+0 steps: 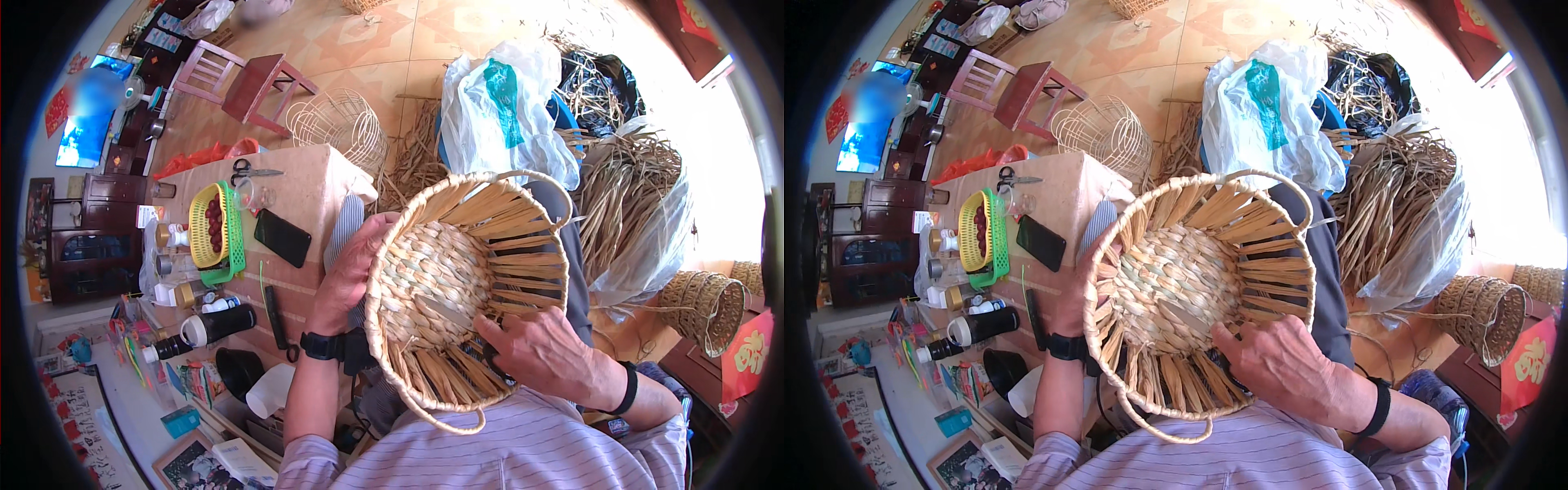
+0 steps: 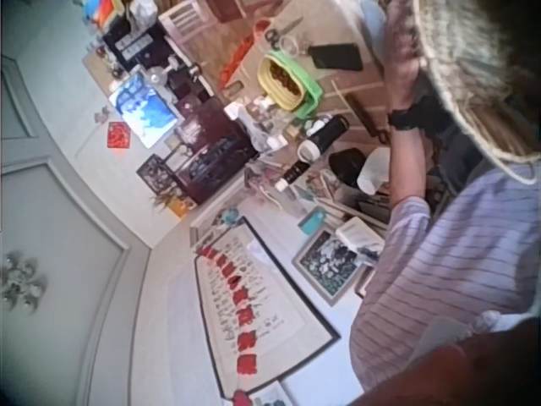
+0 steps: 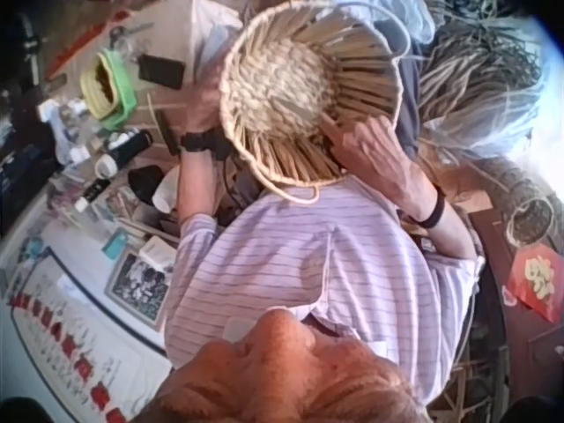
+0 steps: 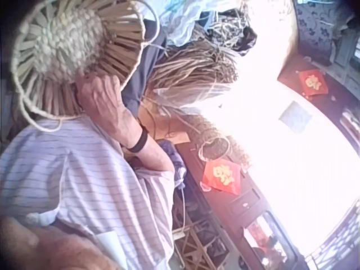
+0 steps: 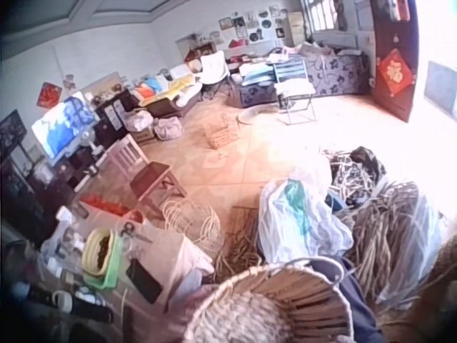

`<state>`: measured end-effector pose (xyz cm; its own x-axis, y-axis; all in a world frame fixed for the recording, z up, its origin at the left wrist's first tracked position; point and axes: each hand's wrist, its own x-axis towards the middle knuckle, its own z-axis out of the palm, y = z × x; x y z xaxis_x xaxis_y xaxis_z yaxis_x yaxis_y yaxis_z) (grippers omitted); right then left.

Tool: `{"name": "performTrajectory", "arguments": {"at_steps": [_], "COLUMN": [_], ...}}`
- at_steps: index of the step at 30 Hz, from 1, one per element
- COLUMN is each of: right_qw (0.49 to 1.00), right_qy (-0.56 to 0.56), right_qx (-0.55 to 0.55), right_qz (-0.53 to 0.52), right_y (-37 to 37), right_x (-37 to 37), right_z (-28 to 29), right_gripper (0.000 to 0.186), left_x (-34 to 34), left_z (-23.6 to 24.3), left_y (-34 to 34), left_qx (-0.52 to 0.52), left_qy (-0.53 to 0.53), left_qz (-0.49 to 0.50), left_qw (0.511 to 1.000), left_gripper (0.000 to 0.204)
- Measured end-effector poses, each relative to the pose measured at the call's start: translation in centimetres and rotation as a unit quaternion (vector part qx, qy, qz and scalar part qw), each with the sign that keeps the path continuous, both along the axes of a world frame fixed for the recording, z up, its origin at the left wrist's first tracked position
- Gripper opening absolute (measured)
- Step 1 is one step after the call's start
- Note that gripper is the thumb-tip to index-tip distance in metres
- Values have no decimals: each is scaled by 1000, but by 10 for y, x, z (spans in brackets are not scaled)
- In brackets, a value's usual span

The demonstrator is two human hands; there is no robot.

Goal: Weave a basket using dried plant fibers or straw.

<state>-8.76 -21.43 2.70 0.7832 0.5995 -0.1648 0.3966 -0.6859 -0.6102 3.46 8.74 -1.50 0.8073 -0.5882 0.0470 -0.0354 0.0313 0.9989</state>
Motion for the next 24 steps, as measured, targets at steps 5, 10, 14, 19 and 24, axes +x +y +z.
{"name": "performTrajectory", "arguments": {"at_steps": [5, 10, 14, 19, 24], "right_qw": [1000, 999, 999, 982, 937], "right_qy": [8, -24, -18, -98, -125], "right_qx": [-5, -13, -19, -160, -321], "right_qz": [-20, -29, -41, 2, 58], "right_y": [2, 4, 7, 38, 58], "right_x": [-7, -19, -24, -40, -43], "right_z": [-4, -10, -13, 3, 12], "right_gripper": [55, 61, 62, 59, 62], "left_x": [-24, -40, -45, -45, -41], "left_z": [-8, -5, 8, 5, 9], "left_y": [16, 24, 14, 7, 0], "left_qx": [-95, -21, -55, -41, -67], "left_qy": [138, 201, 289, 245, 325], "left_qz": [-15, 51, 69, 108, 131], "left_qw": [986, 978, 953, 963, 934], "left_gripper": [53, 46, 44, 47, 49]}}
